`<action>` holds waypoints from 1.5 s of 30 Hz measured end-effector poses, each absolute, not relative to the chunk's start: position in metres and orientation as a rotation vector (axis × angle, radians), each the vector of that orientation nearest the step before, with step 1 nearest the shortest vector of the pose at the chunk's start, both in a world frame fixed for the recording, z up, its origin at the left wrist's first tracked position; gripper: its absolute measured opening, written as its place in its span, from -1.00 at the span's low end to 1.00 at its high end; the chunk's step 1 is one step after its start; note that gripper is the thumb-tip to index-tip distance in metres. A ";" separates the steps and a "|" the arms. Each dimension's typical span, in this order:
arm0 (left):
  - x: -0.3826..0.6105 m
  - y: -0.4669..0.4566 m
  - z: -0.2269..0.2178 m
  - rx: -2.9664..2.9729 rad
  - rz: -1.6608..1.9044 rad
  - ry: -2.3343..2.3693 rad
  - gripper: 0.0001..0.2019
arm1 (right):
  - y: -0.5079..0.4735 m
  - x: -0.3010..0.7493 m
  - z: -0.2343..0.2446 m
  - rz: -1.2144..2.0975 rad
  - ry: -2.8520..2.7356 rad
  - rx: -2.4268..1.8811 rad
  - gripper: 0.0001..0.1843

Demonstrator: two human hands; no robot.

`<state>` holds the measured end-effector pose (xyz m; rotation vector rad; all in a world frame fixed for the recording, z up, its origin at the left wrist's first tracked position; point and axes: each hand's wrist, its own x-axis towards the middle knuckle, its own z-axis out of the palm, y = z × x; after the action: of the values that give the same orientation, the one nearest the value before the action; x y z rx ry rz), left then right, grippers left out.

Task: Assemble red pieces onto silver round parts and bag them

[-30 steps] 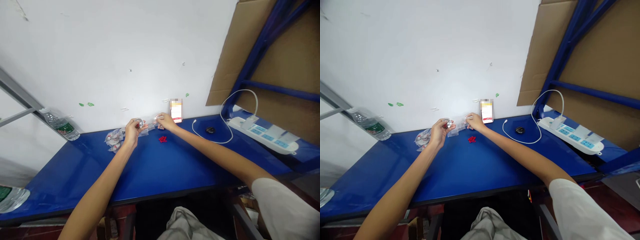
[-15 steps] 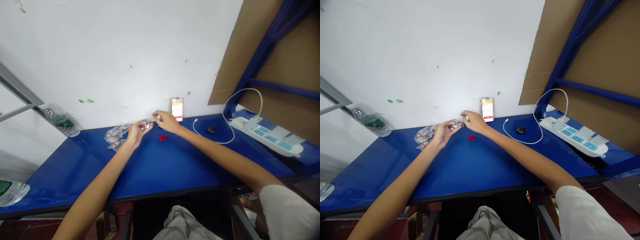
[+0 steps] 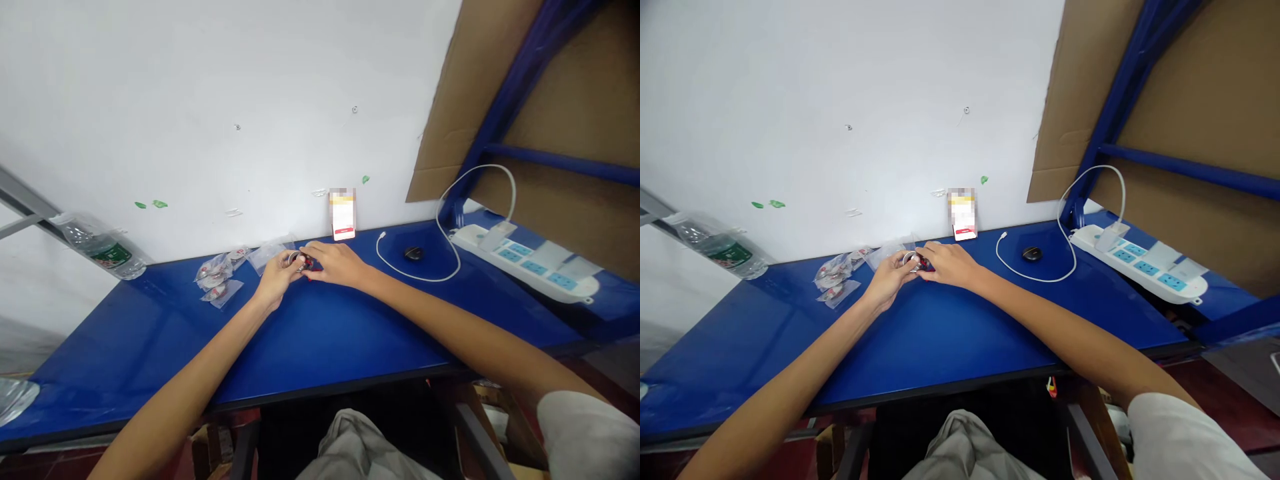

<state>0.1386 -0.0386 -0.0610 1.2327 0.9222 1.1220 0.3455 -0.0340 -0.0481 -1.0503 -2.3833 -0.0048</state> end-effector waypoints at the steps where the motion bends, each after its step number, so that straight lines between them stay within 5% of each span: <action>1: 0.138 -0.038 -0.061 1.228 1.109 0.923 -0.66 | -0.035 0.346 -0.048 0.005 -2.384 -1.055 -0.46; 9: 0.132 -0.029 -0.053 1.015 1.115 0.862 -0.75 | -0.014 0.355 -0.055 0.625 -2.029 -0.871 -0.54; 16: 0.132 -0.039 -0.043 1.243 0.956 0.965 -0.66 | -0.013 0.352 -0.059 0.963 -1.801 -0.730 -0.38; 37: 0.109 -0.012 -0.041 1.402 1.269 1.261 -0.76 | 0.009 0.357 -0.065 0.795 -1.808 -0.744 -0.43; 45: 0.110 -0.016 -0.037 1.514 1.222 1.278 -0.71 | 0.032 0.347 -0.090 0.096 -2.156 -1.158 -0.63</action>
<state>0.1095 -0.0156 -0.0368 1.5140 1.2783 1.2225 0.3471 0.0320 -0.0900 -1.1583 -2.1562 0.0964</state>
